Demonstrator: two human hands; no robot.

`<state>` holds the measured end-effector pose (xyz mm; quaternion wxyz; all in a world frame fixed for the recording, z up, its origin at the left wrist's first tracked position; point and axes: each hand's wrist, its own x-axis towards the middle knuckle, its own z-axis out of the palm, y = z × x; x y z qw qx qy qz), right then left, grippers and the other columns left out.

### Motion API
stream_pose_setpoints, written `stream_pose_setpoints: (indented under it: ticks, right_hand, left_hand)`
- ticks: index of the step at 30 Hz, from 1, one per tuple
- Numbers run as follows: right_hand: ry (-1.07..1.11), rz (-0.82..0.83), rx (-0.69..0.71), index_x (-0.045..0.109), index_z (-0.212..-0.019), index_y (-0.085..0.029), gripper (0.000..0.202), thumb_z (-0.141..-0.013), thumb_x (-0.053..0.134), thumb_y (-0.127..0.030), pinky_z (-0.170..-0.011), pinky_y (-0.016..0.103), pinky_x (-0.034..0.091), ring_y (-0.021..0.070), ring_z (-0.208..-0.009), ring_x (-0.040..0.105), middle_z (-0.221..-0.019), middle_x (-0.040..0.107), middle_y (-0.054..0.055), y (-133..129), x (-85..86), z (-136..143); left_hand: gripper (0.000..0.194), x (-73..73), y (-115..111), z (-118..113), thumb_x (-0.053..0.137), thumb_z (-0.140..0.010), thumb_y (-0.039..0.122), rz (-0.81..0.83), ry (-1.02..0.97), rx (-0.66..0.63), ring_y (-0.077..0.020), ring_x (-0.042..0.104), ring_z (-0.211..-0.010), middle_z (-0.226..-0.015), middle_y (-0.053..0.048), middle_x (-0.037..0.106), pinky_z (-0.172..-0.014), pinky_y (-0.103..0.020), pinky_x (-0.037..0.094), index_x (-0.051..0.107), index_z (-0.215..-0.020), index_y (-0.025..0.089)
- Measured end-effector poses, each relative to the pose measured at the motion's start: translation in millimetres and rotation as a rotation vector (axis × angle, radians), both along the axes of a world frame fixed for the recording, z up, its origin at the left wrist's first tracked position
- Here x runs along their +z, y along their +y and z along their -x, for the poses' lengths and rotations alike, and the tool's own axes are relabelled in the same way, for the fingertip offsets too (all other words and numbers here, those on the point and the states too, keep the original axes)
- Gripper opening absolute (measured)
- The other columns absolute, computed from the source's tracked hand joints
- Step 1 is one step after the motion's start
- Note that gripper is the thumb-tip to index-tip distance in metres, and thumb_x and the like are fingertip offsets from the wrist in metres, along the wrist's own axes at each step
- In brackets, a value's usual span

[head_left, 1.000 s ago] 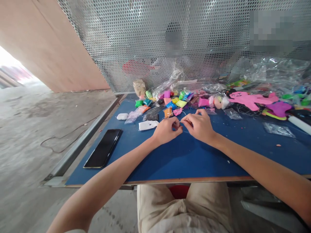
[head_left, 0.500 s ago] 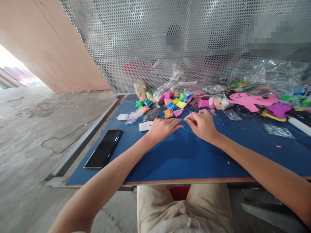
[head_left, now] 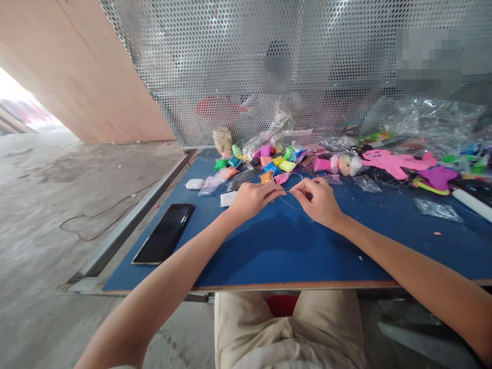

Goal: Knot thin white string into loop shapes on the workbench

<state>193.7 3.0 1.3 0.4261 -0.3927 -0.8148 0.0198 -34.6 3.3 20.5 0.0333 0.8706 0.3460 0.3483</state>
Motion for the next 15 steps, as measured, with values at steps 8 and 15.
stream_pose_setpoints:
  ticks: [8, 15]
  right_hand:
    - [0.085, 0.044, -0.036, 0.063, -0.085, -0.022, 0.018, -0.096, 0.059, -0.036, -0.083, 0.039, 0.040, 0.0170, -0.060, 0.060, -0.066, 0.069, -0.002, -0.6, 0.2, 0.9]
    - [0.103, 0.082, 0.023, 0.067, -0.089, -0.023, 0.021, -0.097, 0.057, -0.040, -0.075, 0.036, 0.044, 0.0168, -0.058, 0.058, -0.066, 0.068, -0.001, -1.7, 3.1, -0.4]
  left_hand:
    - [0.024, 3.3, -3.8, -2.5, 0.055, -0.097, 0.040, 0.140, -0.130, 0.015, -0.0116, 0.072, -0.073, -0.092, 0.000, 0.076, -0.073, -0.022, 0.055, 0.071, -0.105, 0.023]
    - [0.023, 3.5, -6.4, -2.4, 0.054, -0.098, 0.037, 0.073, -0.075, 0.026, -0.0127, 0.071, -0.078, -0.097, -0.003, 0.075, -0.076, -0.024, 0.054, 0.070, -0.107, 0.023]
